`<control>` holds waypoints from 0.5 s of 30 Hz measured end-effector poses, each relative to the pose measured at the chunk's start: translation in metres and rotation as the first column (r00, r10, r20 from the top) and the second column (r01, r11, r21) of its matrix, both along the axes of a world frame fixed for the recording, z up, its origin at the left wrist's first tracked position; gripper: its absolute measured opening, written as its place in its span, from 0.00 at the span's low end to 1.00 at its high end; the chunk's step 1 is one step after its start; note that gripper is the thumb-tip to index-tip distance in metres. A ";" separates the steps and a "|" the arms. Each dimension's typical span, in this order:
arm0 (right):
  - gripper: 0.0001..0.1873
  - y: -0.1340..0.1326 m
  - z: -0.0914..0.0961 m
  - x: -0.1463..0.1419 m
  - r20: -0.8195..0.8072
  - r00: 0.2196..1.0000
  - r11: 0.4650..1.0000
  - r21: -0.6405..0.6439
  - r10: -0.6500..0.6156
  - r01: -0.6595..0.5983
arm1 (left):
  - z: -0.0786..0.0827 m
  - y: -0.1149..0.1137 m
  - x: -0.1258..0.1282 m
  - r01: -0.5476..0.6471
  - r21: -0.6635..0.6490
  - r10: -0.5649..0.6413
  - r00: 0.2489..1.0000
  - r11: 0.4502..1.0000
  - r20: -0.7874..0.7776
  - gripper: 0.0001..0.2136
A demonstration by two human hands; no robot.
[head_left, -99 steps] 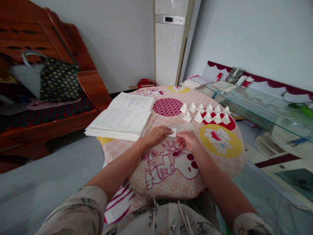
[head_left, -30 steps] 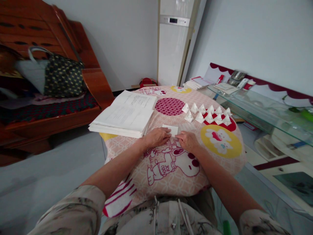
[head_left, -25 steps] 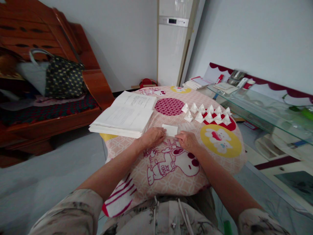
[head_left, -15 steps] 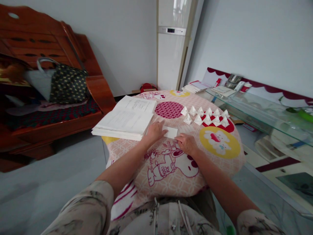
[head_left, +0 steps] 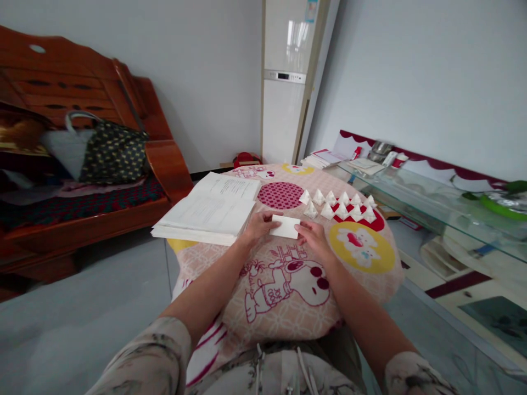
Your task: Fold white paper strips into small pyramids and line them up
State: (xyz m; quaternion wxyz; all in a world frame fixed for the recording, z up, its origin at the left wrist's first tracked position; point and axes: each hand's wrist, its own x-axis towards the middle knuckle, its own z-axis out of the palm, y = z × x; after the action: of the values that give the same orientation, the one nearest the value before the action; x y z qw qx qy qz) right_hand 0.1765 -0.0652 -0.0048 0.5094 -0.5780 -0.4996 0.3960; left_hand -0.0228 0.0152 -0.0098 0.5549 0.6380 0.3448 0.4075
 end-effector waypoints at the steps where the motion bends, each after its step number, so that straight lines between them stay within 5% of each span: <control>1: 0.22 0.001 0.001 -0.003 -0.073 0.997 0.999 -0.013 0.035 -0.036 | 0.002 -0.002 0.001 0.022 -0.040 -0.019 0.997 0.999 0.070 0.21; 6: 0.17 0.000 0.002 -0.011 -0.159 0.987 1.000 0.022 0.023 -0.020 | 0.009 -0.008 0.002 0.068 -0.109 -0.055 0.991 0.992 0.119 0.20; 15: 0.16 -0.010 0.003 -0.006 0.125 0.986 0.993 -0.058 0.111 -0.104 | 0.018 -0.020 0.008 0.132 0.087 -0.128 0.991 0.987 -0.049 0.12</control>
State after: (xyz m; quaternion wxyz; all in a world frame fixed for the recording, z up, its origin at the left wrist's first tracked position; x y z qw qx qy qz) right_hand 0.1702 -0.0747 -0.0022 0.4391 -0.5873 -0.5513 0.3979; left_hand -0.0146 -0.0044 0.0081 0.5436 0.6922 0.2956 0.3715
